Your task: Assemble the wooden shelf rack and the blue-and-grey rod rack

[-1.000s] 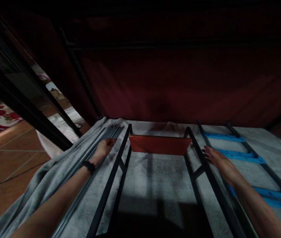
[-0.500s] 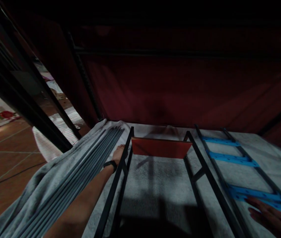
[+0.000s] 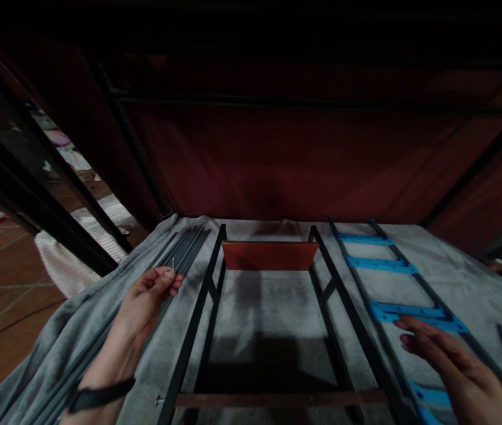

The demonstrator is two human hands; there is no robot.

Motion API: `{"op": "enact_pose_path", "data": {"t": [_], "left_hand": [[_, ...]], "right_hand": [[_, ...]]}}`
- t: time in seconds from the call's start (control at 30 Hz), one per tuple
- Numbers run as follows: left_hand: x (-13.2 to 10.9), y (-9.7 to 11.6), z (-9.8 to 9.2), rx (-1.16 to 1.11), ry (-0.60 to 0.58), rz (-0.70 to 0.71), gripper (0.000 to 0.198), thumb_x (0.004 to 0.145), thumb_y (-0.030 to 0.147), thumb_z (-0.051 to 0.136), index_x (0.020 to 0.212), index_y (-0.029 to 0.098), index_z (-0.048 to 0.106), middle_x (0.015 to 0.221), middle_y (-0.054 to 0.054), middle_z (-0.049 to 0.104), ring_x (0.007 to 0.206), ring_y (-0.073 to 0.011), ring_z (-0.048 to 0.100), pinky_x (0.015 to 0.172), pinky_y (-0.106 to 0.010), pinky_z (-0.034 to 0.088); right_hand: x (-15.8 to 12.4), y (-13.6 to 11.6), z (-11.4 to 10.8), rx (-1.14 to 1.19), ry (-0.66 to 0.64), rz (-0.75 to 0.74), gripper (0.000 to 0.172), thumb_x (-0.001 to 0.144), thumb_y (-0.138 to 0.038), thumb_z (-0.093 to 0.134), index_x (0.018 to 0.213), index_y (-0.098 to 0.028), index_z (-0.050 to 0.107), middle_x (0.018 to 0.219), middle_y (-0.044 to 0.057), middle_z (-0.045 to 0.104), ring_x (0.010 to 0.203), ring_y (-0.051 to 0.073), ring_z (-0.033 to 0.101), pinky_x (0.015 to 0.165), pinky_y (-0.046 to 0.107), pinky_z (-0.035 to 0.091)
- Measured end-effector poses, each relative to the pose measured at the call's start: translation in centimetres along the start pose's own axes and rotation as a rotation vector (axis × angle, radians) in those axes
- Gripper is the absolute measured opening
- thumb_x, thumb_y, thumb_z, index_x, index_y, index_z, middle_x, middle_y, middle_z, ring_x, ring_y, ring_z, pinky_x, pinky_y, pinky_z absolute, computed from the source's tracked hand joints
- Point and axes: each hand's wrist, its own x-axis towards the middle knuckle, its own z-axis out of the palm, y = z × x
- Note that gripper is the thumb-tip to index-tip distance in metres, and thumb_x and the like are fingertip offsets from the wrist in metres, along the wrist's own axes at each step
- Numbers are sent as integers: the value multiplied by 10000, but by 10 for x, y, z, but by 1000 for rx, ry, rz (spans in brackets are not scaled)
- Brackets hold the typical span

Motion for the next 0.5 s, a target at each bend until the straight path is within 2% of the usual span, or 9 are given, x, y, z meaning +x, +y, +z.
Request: {"op": "enact_pose_path", "data": {"t": [0.03,0.1,0.13,0.2,0.23,0.33,0.5], "left_hand": [[-29,12,-2,-36,-48,-30,317,604,400,809,805,207,658,762,-31,664,641,-149,582,548,-245,478],[-86,29,6,-30,-143,-97,274,629,424,816,774,227,693,727,-43,671,604,-155,569,512,-255,464],[-111,34,16,-13,-212,-142,262,647,438,806,760,227,699,726,-53,680,600,-159,575,514,-262,466],[-151,34,41,-20,-340,-229,268,657,468,789,730,231,688,678,-43,671,536,-137,544,504,-260,454],[-165,31,53,-37,-358,-269,269,646,469,790,726,237,680,662,-33,666,530,-136,547,498,-255,451],[-190,19,78,-46,-377,-301,275,635,478,787,714,245,663,649,-19,655,585,-154,601,525,-258,481],[-208,13,85,4,-390,-228,305,662,517,765,782,249,682,718,-28,690,702,-200,674,603,-303,548]], "right_hand": [[-12,-12,13,47,-50,-8,487,656,-645,679,1019,-332,769,1152,77,728,1057,355,667,952,488,552],[-41,-37,43,138,-174,-47,482,716,-658,646,1019,-305,770,1077,81,744,896,292,690,818,421,599],[-56,-49,59,169,-321,-69,475,770,-634,631,1085,-301,754,1083,77,737,900,269,680,805,391,594],[-85,-69,90,243,-507,-138,442,826,-605,608,1120,-303,741,1053,65,728,849,225,660,754,342,580],[-98,-77,103,276,-555,-164,423,854,-588,589,1133,-306,735,1052,57,718,816,202,646,742,326,567],[-123,-89,129,404,-632,-214,347,878,-530,598,1087,-299,749,932,30,687,699,155,599,673,289,525],[-132,-85,133,589,-605,-141,266,815,-500,692,876,-250,759,791,5,639,647,144,571,625,276,486]]}}
